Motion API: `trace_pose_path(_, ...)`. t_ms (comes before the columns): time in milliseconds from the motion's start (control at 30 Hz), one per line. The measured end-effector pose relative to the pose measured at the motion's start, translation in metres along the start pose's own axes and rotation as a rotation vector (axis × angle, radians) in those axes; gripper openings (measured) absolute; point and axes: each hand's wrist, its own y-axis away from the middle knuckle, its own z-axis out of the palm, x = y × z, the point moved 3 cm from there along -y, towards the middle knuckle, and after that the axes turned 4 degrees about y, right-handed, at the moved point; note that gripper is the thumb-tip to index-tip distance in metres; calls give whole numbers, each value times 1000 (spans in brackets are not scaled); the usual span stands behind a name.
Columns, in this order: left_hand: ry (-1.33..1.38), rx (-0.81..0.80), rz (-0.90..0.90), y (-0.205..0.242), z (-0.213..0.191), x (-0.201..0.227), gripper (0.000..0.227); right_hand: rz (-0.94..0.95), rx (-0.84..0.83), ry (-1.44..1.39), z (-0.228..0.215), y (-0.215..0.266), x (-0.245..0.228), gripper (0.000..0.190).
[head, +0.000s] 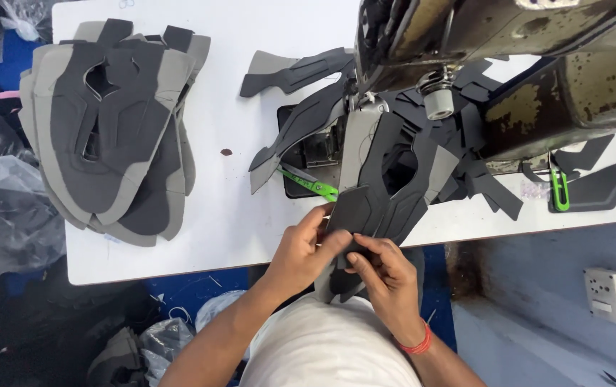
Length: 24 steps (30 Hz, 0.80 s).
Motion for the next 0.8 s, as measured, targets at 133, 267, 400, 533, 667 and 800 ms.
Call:
trace_pose_path(133, -271, -1, 56, 3, 5, -3, 32, -38, -25, -8, -2, 3, 0, 32)
trace_pose_path(267, -320, -4, 107, 21, 5, 6, 31, 6, 44, 17, -20, 7, 0, 26)
trace_pose_path(400, -71, 77, 144, 36, 5, -3, 33, 79, 95, -120, -41, 0, -15, 29)
trace_pose_path(533, 226, 170, 201, 37, 1, 0, 39, 230, -159, -26, -44, -21, -43, 38)
trace_pose_path(667, 219, 246, 169, 42, -10, -5, 40, 340, -275, 84, -37, -30, -39, 39)
trace_pose_path(800, 218, 279, 113, 46, -16, -14, 39, 453, -334, 4, -24, -26, -23, 40)
